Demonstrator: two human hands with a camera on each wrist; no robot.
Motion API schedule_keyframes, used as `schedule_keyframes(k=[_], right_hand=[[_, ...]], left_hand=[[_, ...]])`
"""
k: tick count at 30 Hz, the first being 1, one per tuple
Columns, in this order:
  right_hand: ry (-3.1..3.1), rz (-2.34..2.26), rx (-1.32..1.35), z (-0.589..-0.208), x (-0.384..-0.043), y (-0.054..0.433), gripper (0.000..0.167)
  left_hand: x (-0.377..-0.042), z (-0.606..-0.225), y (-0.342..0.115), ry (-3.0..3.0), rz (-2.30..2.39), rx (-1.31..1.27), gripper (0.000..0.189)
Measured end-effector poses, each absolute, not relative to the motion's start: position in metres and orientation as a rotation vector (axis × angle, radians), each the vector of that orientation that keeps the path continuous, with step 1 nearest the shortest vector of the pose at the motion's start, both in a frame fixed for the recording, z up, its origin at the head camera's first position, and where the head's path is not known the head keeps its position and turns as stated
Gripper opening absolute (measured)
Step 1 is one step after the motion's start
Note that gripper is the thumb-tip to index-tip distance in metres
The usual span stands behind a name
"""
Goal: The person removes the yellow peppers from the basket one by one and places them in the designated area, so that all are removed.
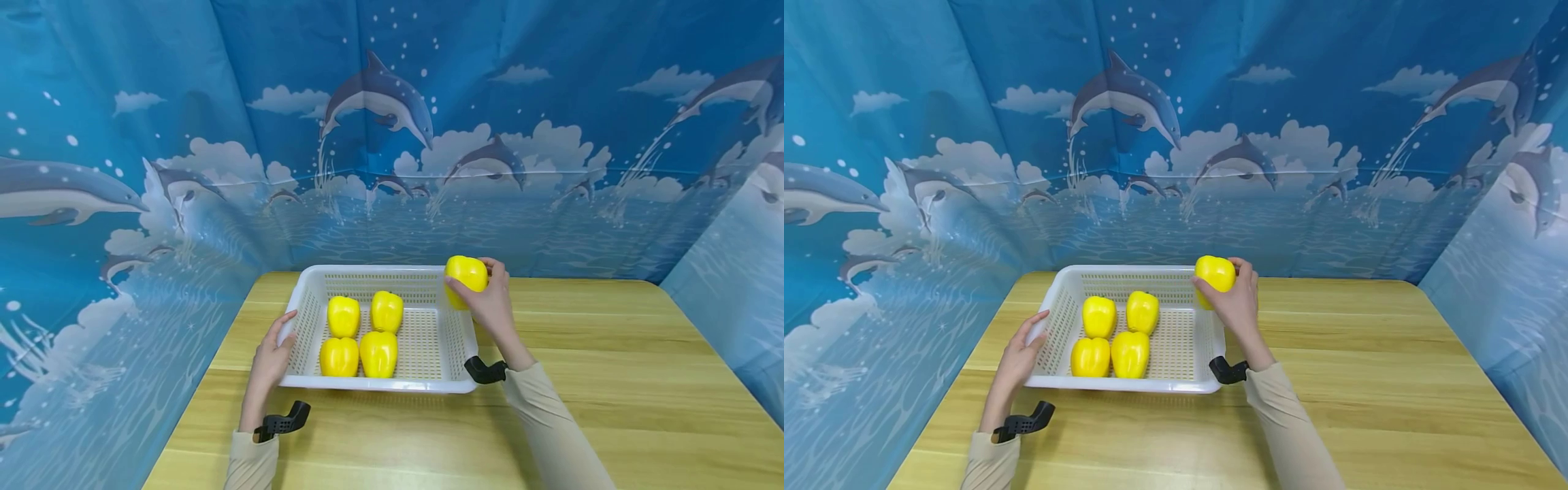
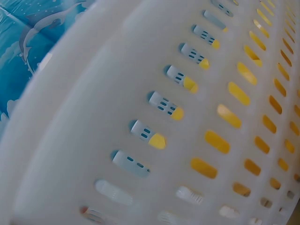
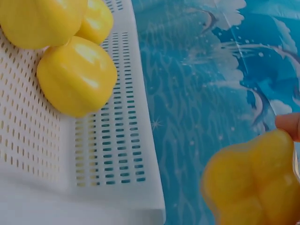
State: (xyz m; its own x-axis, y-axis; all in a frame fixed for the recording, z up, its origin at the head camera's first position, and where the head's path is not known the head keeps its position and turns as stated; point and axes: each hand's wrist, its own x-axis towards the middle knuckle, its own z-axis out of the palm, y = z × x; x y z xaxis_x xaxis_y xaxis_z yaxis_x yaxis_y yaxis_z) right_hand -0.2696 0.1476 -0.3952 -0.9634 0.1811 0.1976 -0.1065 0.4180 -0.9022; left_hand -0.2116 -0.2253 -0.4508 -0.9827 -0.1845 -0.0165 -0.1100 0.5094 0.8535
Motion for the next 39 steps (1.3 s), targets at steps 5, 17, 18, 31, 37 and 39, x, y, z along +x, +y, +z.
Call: schedule_keyframes(k=[5, 17, 18, 31, 37, 39], right_hand=[[-2.328, 1.608, -0.150, -0.399, -0.272, 0.165, 0.082], [-2.237, 1.660, -0.228, -0.406, -0.275, 0.200, 0.081], [-2.239, 1.650, -0.235, -0.407, -0.275, 0.203, 0.081], [-2.357, 1.556, -0.361, -0.435, -0.284, 0.237, 0.089], [-2.328, 1.620, -0.391, -0.446, -0.289, 0.244, 0.089], [-2.332, 1.628, -0.394, -0.450, -0.290, 0.247, 0.088]], left_hand=[[-0.212, -0.450, -0.225, -2.668, -1.484, 0.256, 0.043], [-0.211, -0.449, -0.225, -2.665, -1.486, 0.257, 0.043], [-0.211, -0.449, -0.224, -2.665, -1.490, 0.255, 0.043], [-0.210, -0.450, -0.225, -2.670, -1.476, 0.255, 0.043], [-0.210, -0.449, -0.225, -2.658, -1.493, 0.253, 0.043], [-0.210, -0.449, -0.224, -2.657, -1.495, 0.253, 0.043]])
